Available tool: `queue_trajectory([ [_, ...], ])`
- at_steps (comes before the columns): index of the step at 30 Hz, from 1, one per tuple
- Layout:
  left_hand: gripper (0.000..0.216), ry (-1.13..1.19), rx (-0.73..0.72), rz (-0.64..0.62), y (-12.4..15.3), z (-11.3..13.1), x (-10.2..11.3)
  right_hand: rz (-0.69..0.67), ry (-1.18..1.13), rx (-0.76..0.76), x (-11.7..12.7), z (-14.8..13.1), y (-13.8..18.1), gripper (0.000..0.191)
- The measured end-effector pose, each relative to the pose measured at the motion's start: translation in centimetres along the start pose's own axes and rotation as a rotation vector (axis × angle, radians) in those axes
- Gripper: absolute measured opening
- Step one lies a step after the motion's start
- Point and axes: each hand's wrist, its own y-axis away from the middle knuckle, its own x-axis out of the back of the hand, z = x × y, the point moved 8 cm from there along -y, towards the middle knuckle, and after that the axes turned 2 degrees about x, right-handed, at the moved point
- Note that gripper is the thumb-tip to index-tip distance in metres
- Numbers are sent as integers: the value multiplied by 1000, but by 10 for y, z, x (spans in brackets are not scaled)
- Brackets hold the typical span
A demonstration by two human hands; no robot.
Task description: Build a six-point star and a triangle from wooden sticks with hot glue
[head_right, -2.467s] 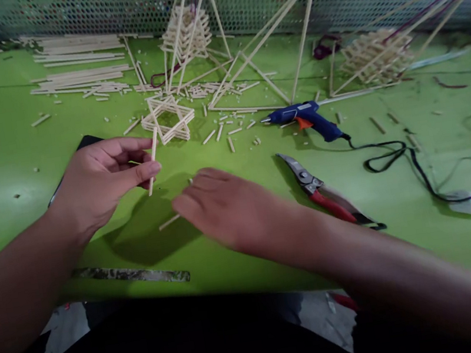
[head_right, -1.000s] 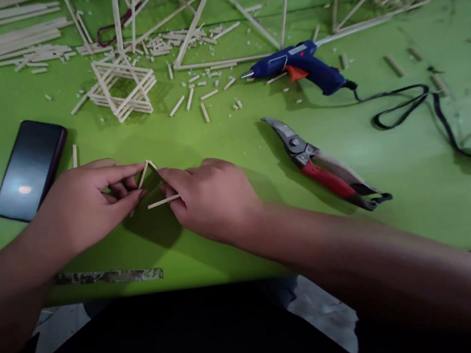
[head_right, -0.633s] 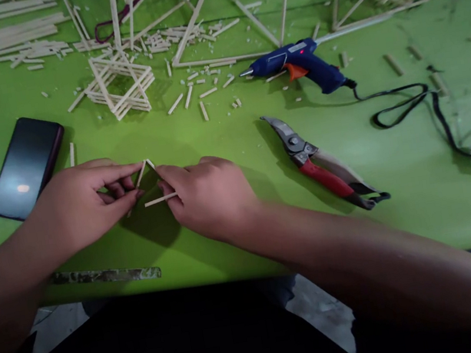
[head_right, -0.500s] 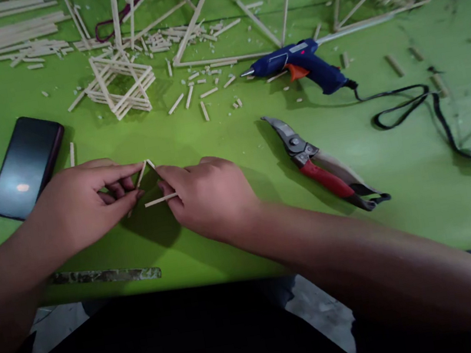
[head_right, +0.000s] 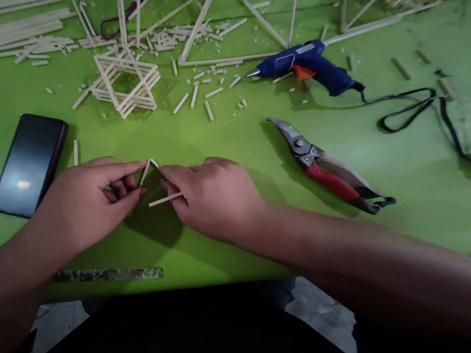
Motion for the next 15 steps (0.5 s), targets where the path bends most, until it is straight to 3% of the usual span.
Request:
queue_trajectory([
  [8,44,63,-10,23,2,-7,3,24,-90,-14,1,4,4,40],
  [15,44,-39,-142,218,11,4,28,-1,-292,-4,15,7,10,36],
])
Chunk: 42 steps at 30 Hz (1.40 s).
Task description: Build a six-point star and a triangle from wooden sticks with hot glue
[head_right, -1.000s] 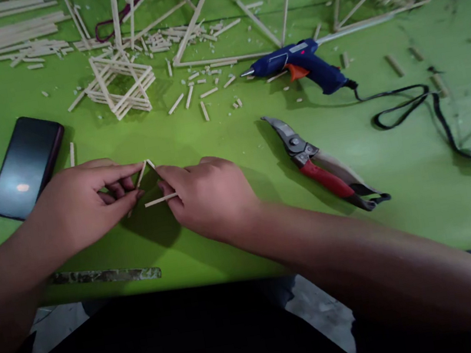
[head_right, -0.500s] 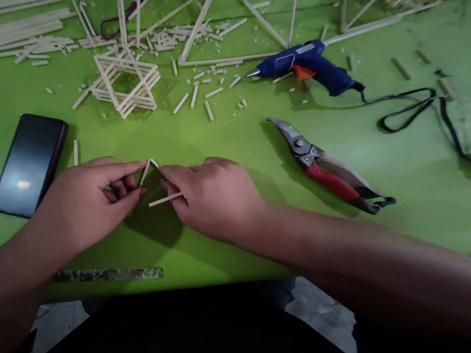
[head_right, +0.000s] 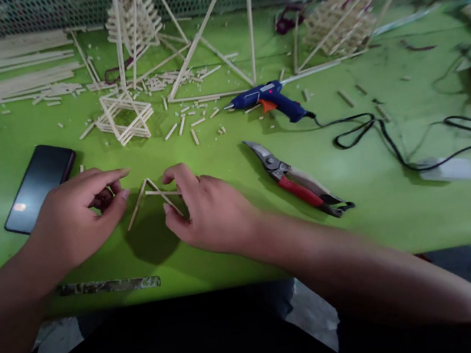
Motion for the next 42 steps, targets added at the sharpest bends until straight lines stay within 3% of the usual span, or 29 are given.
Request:
queue_trajectory([
  [3,42,-31,-32,44,2,5,8,-10,63,34,8,-1,7,24],
  [5,41,-27,-24,58,8,8,13,6,104,58,13,-1,13,26],
  [9,38,-3,18,-4,35,11,17,101,96,203,20,-15,25,25],
  [12,38,7,54,40,61,10,18,116,82,369,13,-34,33,24],
  [15,37,53,112,27,77,1,6,90,89,435,-2,-43,33,21],
  [19,37,97,79,-11,80,-5,-12,48,84,419,-13,-39,24,20],
  [23,32,29,59,7,81,-6,-18,74,43,388,4,-22,25,18],
  [29,25,-32,43,60,86,-2,-17,110,-24,194,21,17,44,21],
  [38,20,-98,0,89,88,4,-16,127,-41,274,11,9,44,14],
  [42,18,-79,-53,161,87,6,-13,146,-56,284,10,10,44,14],
])
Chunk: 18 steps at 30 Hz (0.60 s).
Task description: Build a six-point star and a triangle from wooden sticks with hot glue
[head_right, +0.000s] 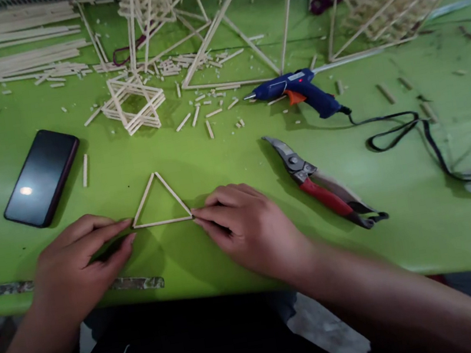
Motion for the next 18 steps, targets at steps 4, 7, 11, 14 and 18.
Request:
queue_trajectory([
  [4,17,10,-17,12,-1,0,-1,13,-3,0,-1,0,1,13],
  [7,16,20,-18,11,-1,1,-2,14,-12,-3,-1,-1,0,14],
  [11,17,28,-21,-2,-2,2,-3,11,-9,-8,-2,-1,0,14],
  [14,18,35,-28,-5,-3,3,-3,10,-8,-12,-3,-1,0,15],
  [18,18,40,-26,-6,-3,2,-4,15,-5,-13,-3,-1,0,17],
])
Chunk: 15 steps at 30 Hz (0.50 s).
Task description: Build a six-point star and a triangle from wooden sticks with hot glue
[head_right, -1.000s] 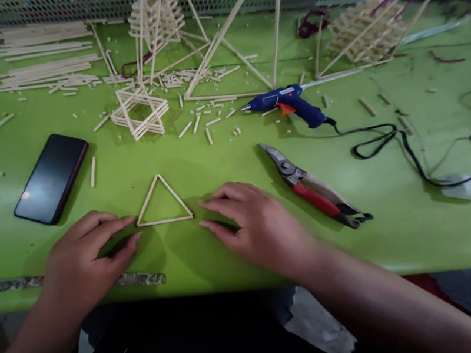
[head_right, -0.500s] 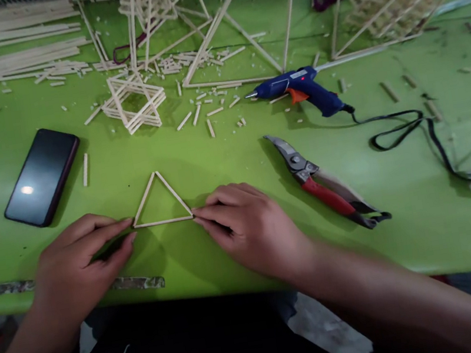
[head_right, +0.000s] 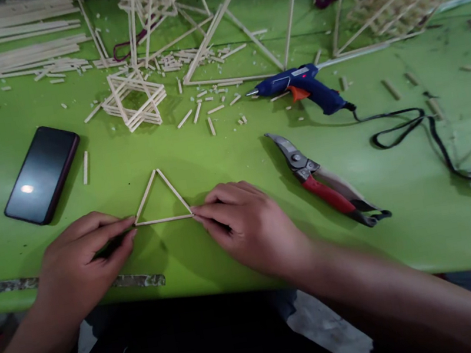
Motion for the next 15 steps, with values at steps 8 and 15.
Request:
queue_trajectory([
  [8,18,-1,44,17,1,-2,1,1,-4,-4,1,0,-1,16],
  [15,17,-3,26,12,1,1,1,0,-1,0,1,0,0,16],
])
